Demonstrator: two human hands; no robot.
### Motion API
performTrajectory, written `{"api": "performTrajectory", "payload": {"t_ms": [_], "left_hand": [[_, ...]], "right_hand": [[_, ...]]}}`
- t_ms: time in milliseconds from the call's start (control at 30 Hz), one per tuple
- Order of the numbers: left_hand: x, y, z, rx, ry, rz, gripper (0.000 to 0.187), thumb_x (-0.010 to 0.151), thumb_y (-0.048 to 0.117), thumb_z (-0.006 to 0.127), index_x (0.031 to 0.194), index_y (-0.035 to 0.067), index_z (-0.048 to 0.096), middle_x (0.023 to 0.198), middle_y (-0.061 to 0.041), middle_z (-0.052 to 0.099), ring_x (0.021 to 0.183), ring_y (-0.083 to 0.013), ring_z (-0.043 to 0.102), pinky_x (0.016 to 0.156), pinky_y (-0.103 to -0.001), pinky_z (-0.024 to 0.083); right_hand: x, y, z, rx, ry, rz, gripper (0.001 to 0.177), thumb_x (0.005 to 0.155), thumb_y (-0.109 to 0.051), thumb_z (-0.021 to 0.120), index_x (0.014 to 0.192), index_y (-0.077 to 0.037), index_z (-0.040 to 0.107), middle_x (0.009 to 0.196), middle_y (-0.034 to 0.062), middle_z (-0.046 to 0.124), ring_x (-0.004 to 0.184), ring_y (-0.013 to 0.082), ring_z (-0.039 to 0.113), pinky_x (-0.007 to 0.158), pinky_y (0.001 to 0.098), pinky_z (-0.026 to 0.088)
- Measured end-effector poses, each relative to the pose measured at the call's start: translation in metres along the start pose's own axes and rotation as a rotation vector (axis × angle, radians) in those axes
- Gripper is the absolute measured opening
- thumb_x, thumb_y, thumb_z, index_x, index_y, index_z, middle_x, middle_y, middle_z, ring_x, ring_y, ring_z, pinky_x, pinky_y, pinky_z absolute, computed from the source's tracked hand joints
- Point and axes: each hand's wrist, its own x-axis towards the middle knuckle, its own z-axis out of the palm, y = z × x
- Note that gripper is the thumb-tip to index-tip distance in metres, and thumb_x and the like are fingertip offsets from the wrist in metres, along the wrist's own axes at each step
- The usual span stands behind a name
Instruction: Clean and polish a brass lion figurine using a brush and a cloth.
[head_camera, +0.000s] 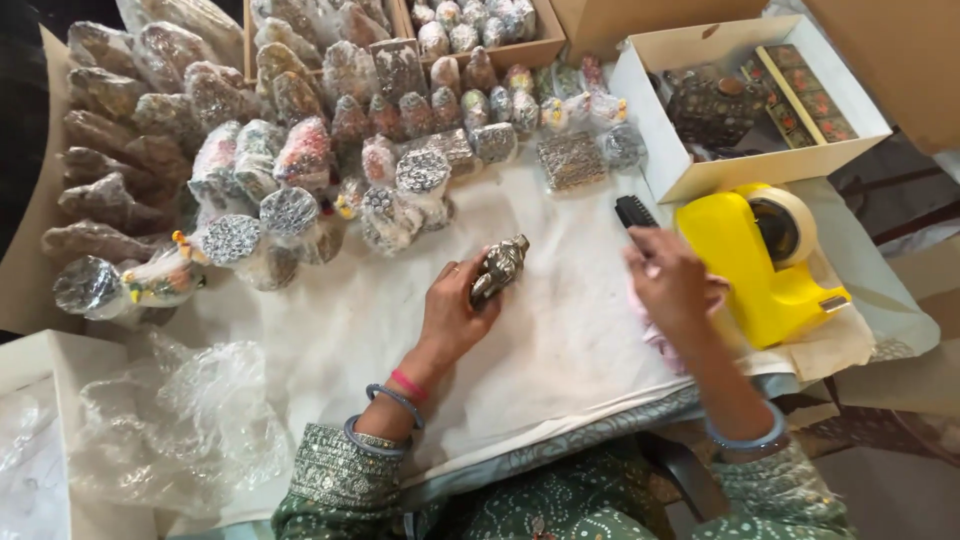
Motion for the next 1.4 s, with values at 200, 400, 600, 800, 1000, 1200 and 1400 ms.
{"api": "performTrajectory", "payload": {"t_ms": [200, 400, 600, 800, 1000, 1200, 1400], "left_hand": [[-0.006, -0.018, 0.004, -0.065, 0.013, 0.003, 0.068, 0.082, 0.017, 0.081, 0.142, 0.001, 0.055, 0.118, -0.019, 0.068, 0.106, -0.0376, 0.065, 0.092, -0.043, 0.054], [-0.007, -0.016, 0.004, 0.058, -0.077, 0.004, 0.069, 0.074, 0.02, 0.086, 0.134, 0.002, 0.057, 0.111, -0.018, 0.07, 0.103, -0.0376, 0.064, 0.087, -0.045, 0.053], [0.013, 0.007, 0.004, 0.001, 0.006, -0.004, 0.066, 0.074, 0.014, 0.082, 0.137, 0.004, 0.062, 0.101, -0.014, 0.072, 0.096, -0.0337, 0.064, 0.084, -0.043, 0.054], [0.027, 0.015, 0.023, -0.037, 0.082, 0.074, 0.054, 0.079, 0.015, 0.082, 0.129, 0.007, 0.066, 0.106, -0.011, 0.073, 0.097, -0.0334, 0.062, 0.085, -0.042, 0.053], [0.007, 0.021, 0.016, -0.041, 0.124, -0.052, 0.057, 0.077, 0.016, 0.082, 0.131, 0.005, 0.065, 0.11, -0.012, 0.074, 0.094, -0.0335, 0.063, 0.085, -0.041, 0.054], [0.001, 0.002, 0.018, -0.215, 0.112, -0.28, 0.068, 0.083, 0.013, 0.081, 0.144, -0.003, 0.056, 0.095, -0.016, 0.068, 0.087, -0.0245, 0.062, 0.079, -0.036, 0.053], [-0.008, -0.05, 0.037, -0.681, 0.059, -0.489, 0.032, 0.095, 0.011, 0.076, 0.121, -0.007, 0.07, 0.099, -0.002, 0.071, 0.089, -0.0075, 0.062, 0.074, -0.026, 0.054]], "right_hand": [[0.019, 0.037, 0.001, -0.447, -0.082, -0.235, 0.046, 0.088, -0.025, 0.073, 0.129, -0.004, 0.067, 0.119, 0.0188, 0.068, 0.104, 0.041, 0.068, 0.088, 0.0479, 0.054], [0.032, 0.039, -0.002, -0.469, -0.206, -0.037, 0.048, 0.09, -0.026, 0.073, 0.131, -0.003, 0.065, 0.111, 0.0219, 0.07, 0.097, 0.0438, 0.068, 0.084, 0.0523, 0.055], [0.036, 0.037, 0.001, -0.049, 0.015, -0.041, 0.037, 0.103, -0.021, 0.062, 0.135, -0.001, 0.062, 0.107, 0.0212, 0.072, 0.093, 0.0372, 0.073, 0.083, 0.0479, 0.057], [0.047, -0.052, 0.006, 0.311, 0.046, -0.083, 0.046, 0.102, -0.022, 0.069, 0.143, -0.002, 0.059, 0.112, 0.0182, 0.071, 0.094, 0.0289, 0.07, 0.08, 0.0372, 0.057], [0.039, -0.083, 0.042, 0.198, 0.037, -0.338, 0.043, 0.1, -0.011, 0.073, 0.14, -0.002, 0.062, 0.112, 0.0188, 0.066, 0.097, 0.0295, 0.067, 0.081, 0.0396, 0.055], [0.015, -0.091, 0.063, 0.188, 0.02, -0.494, 0.047, 0.09, -0.009, 0.08, 0.133, -0.001, 0.064, 0.102, 0.0157, 0.066, 0.086, 0.0297, 0.067, 0.073, 0.0399, 0.055], [0.009, -0.082, 0.069, 0.153, -0.058, -0.59, 0.046, 0.086, -0.01, 0.081, 0.128, 0.0, 0.064, 0.095, 0.0144, 0.066, 0.079, 0.0307, 0.067, 0.067, 0.0394, 0.055]]}}
